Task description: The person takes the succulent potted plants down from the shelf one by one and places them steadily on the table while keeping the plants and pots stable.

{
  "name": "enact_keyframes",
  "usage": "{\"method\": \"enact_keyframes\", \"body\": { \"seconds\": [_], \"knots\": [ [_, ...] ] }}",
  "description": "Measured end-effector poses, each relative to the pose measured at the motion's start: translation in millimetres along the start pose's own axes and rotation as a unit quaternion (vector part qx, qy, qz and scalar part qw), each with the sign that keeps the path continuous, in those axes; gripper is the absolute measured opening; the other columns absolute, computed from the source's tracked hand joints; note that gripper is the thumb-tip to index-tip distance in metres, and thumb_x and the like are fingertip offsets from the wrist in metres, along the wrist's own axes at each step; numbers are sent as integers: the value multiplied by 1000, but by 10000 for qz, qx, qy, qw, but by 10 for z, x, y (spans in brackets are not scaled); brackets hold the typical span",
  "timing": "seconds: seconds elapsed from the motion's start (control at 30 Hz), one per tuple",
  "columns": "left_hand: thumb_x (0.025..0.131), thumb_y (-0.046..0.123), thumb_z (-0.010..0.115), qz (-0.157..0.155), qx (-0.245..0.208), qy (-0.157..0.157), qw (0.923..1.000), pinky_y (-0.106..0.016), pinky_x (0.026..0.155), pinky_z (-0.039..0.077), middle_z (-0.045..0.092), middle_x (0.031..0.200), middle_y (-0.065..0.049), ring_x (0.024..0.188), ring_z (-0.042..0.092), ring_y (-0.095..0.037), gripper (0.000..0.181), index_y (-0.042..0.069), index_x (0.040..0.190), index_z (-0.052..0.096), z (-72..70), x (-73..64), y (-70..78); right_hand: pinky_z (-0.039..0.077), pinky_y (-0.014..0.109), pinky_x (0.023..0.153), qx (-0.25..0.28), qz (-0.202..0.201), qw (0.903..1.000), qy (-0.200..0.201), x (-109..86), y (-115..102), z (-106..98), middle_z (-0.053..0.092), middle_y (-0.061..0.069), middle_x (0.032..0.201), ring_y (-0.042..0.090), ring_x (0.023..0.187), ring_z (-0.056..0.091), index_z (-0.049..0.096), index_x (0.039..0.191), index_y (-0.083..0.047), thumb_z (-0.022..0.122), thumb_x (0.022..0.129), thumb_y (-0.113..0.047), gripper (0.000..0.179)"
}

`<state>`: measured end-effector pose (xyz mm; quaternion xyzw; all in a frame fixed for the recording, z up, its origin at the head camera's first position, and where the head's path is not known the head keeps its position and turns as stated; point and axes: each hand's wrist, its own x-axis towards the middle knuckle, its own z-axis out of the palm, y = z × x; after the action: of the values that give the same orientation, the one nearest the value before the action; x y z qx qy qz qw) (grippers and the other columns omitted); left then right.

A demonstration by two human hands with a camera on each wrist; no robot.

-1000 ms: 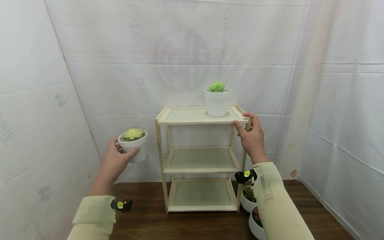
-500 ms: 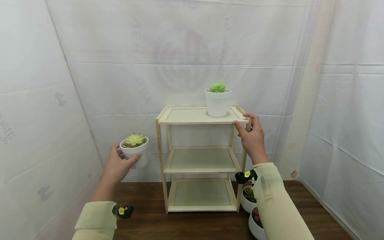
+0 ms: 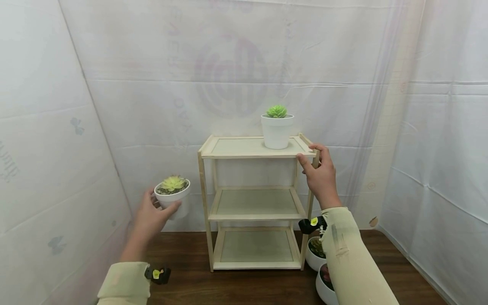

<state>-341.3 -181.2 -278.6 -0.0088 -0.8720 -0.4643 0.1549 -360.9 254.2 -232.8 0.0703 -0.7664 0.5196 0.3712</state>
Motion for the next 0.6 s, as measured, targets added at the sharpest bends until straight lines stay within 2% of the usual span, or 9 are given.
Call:
{"method": "enact_keyframes", "body": {
  "seconds": [0.3,0.6],
  "knots": [
    [83,48,73,13,-118,20,9999,-54,109,38,23,154,-31,139,31,-47,108,5,154,3,61,-12,-116,48,35,69,-26,-5,10000,8,4,2,-1,56,11,127,25,81,63,41,138,-27,59,89,-58,61],
    [83,48,73,119,-84,83,9999,-53,109,38,25,154,-31,138,32,-48,107,4,154,7,112,-33,-217,48,35,67,-24,-76,10000,14,10,14,-5,56,11,126,17,76,60,42,138,-24,59,90,-57,61]
  ]
}}
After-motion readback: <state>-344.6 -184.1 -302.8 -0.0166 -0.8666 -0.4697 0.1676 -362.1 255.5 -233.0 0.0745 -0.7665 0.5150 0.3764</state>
